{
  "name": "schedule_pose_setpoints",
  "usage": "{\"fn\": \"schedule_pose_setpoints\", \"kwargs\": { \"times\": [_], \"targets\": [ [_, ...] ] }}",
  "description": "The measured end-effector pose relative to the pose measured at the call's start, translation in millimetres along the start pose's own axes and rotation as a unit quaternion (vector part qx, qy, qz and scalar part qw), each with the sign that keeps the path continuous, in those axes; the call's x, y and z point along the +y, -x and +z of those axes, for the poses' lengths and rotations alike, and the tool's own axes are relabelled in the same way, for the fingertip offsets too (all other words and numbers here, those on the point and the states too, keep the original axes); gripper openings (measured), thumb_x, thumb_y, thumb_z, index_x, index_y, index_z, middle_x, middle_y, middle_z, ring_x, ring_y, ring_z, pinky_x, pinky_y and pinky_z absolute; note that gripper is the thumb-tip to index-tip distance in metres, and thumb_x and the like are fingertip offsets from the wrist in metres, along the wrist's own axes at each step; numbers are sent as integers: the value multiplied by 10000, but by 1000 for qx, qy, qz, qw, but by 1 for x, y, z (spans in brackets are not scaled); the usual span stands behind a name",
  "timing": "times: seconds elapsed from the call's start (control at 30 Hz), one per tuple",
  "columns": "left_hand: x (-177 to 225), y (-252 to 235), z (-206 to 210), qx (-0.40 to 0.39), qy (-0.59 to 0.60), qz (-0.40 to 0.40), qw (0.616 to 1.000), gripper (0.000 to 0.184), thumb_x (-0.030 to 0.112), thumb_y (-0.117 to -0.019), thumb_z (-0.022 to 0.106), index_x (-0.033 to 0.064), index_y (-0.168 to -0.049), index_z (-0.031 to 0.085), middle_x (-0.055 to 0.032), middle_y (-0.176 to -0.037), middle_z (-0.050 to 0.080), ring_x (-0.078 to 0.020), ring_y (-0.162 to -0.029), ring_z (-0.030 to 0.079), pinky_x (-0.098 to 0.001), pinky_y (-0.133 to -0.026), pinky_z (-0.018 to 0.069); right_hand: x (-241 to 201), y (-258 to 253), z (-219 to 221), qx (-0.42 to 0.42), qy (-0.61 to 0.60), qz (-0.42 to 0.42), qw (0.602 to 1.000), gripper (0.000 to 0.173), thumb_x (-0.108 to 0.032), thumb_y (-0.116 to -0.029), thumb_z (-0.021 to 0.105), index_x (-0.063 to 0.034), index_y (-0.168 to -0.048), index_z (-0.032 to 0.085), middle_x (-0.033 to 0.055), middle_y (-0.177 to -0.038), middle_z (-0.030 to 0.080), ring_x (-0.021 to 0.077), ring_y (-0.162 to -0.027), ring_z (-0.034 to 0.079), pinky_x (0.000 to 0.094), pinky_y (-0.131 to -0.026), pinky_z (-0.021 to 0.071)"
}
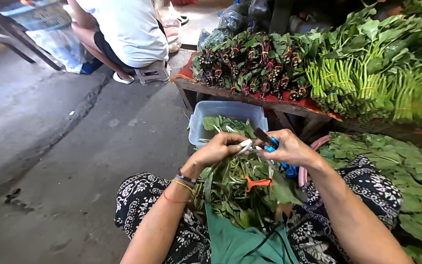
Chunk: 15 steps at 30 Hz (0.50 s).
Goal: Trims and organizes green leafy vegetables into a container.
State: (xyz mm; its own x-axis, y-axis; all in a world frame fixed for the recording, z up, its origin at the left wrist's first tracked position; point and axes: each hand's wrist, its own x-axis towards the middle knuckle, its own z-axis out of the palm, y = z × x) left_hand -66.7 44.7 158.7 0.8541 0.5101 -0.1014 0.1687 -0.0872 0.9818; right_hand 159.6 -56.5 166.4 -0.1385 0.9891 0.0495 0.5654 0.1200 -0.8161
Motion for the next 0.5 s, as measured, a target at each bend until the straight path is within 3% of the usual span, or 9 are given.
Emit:
{"fn": "schedule_pose_setpoints", "kwargs": {
  "times": [0.1,0.17,0.2,0.27,0.33,0.5],
  "targets": [
    [-1,0,-1,15,275,-39,961,289,38,-1047,390,40,-1215,625,-100,-1001,739,-202,-897,727,-365,-841,603,-2,6,-18,-56,-38,39,997,147,-173,-854,789,-99,-977,755,-65,-761,675,-31,-537,529,152,-509,463],
    [-3,0,-5,14,378,-34,925,302,84,-1068,367,89,-1261,599,-148,-1110,730,-295,-970,736,-468,-872,607,-3,10,-29,-71,-16,88,993,315,-256,-869,799,-105,-1131,710,-23,-847,689,28,-533,534,207,-501,480],
    [-6,-1,-7,6,415,-30,909,313,99,-1065,358,109,-1261,602,-156,-1158,721,-317,-998,734,-496,-882,605,-3,11,-33,-65,3,110,992,424,-325,-908,757,-108,-1253,641,9,-890,676,65,-552,554,250,-526,509],
    [-7,0,-8,7,449,-30,893,349,101,-1060,342,127,-1270,620,-142,-1171,727,-313,-1006,736,-499,-884,605,-3,11,-32,-25,7,129,991,401,-373,-1062,508,-109,-1363,510,50,-856,603,100,-551,545,285,-539,508],
    [-6,1,-8,13,462,-36,886,358,92,-1065,343,121,-1273,633,-125,-1120,742,-291,-980,741,-494,-888,604,0,8,-26,33,-20,103,994,357,-353,-1109,346,-130,-1325,522,31,-806,598,87,-557,556,256,-537,508],
    [-7,-1,-6,10,461,-34,887,300,85,-1058,418,119,-1220,668,-62,-925,719,-230,-870,723,-488,-880,599,0,0,-7,80,-124,23,989,250,-165,-1082,396,-70,-1026,620,11,-835,655,81,-703,635,234,-659,553]
  ]
}}
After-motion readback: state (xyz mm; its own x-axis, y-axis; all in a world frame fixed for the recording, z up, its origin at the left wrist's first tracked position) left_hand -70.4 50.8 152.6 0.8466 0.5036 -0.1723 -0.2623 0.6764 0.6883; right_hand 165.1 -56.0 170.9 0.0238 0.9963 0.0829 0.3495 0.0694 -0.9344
